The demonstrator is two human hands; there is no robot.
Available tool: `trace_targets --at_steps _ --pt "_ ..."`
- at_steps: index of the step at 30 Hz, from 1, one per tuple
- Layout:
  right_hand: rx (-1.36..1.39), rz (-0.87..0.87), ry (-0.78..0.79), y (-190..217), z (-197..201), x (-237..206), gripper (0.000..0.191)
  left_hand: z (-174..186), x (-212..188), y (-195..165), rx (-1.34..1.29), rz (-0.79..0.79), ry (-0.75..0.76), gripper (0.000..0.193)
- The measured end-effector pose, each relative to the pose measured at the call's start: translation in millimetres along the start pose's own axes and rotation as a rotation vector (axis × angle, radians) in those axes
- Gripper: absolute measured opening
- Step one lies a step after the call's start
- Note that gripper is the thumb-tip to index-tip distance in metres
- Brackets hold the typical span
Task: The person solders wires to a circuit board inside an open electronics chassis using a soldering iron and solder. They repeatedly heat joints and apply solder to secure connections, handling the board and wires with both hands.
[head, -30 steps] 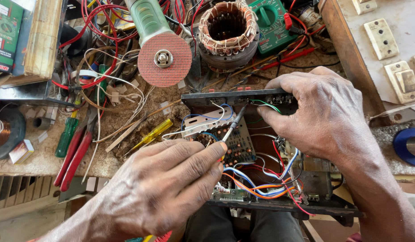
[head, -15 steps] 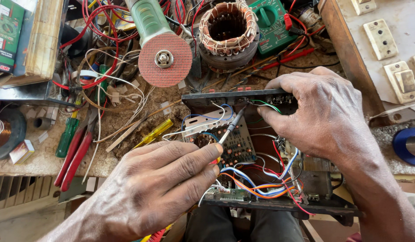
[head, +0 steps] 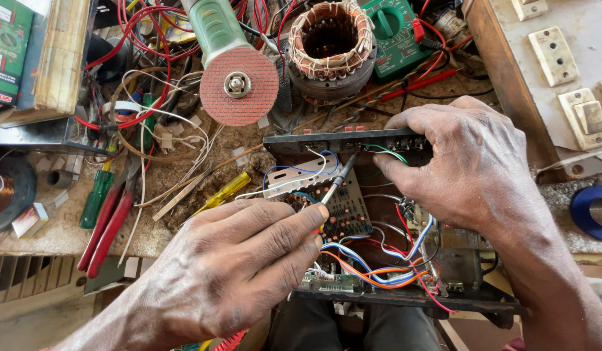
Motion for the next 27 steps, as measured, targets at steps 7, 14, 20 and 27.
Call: trace_targets --at_steps 7,14,20,27 --pt "0.001 0.001 0.001 -0.4 1.1 1.5 0.041 8.0 0.0 -0.7 -0.046 -0.002 0.006 0.045" --pt "-0.009 0.009 0.008 -0.2 -0.4 1.2 0.042 4.7 -0.6 2.4 -0.048 0.011 0.033 0.043" --pt "-0.015 -0.001 0.016 -1.3 -1.6 1.8 0.043 4.9 -3.9 2.3 -0.043 -0.001 0.015 0.042" --pt "-0.013 -0.032 0.043 -2.4 -3.3 1.9 0.041 2.0 -5.7 5.2 -0.038 0.009 0.025 0.04"
Point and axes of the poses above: each hand's wrist, its own x-axis towards the middle knuckle, its own z-axis out of the back of the hand, y = z × x, the point moved 7 cm from there along x, towards the middle knuckle, and after that the axes turned 14 degrees about z, right-handed, at the moved point
